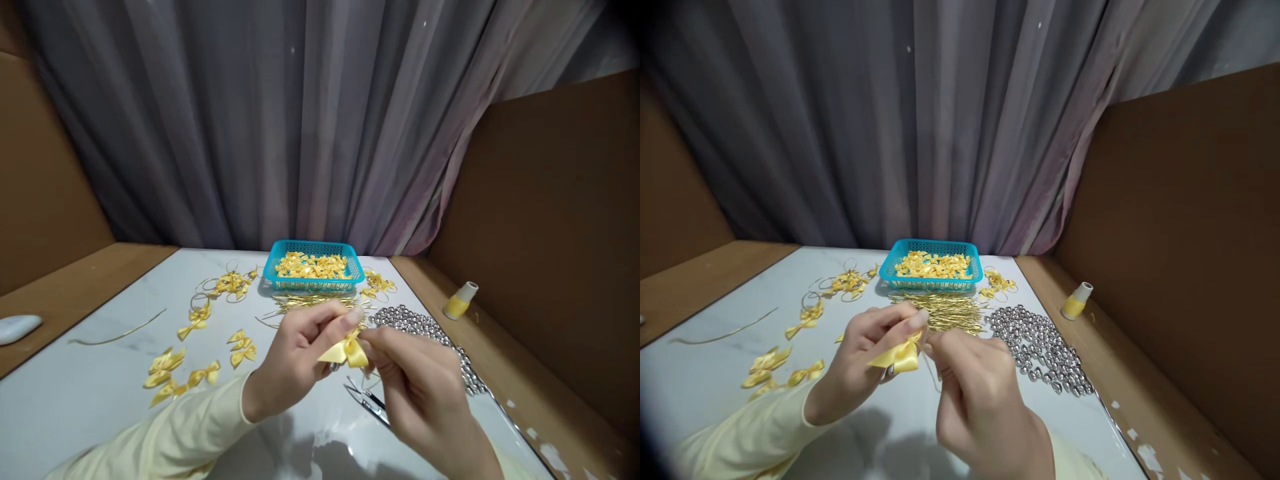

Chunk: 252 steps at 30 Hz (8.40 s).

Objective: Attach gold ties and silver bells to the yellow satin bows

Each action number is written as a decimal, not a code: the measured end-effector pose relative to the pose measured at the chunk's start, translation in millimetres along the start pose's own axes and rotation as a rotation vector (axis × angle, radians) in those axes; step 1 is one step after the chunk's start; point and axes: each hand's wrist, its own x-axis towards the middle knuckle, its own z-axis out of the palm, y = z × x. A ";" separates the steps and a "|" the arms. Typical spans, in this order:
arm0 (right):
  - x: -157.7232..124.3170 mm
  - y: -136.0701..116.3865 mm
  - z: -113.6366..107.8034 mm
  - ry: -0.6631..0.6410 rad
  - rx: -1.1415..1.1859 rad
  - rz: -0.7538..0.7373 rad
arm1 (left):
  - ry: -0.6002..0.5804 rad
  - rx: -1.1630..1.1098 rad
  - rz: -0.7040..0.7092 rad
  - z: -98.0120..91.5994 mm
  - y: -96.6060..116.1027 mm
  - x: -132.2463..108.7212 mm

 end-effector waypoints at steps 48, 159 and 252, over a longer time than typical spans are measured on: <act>9.3 24.9 -11.5 -0.276 0.520 0.305 | 0.094 0.504 0.338 -1.9 -0.7 -2.7; 8.0 14.4 1.1 -0.173 0.587 0.403 | 0.173 0.841 0.875 3.7 -24.8 -4.1; -49.5 26.7 60.4 -0.370 -0.108 0.197 | -0.145 0.788 0.446 -47.5 -77.3 -33.7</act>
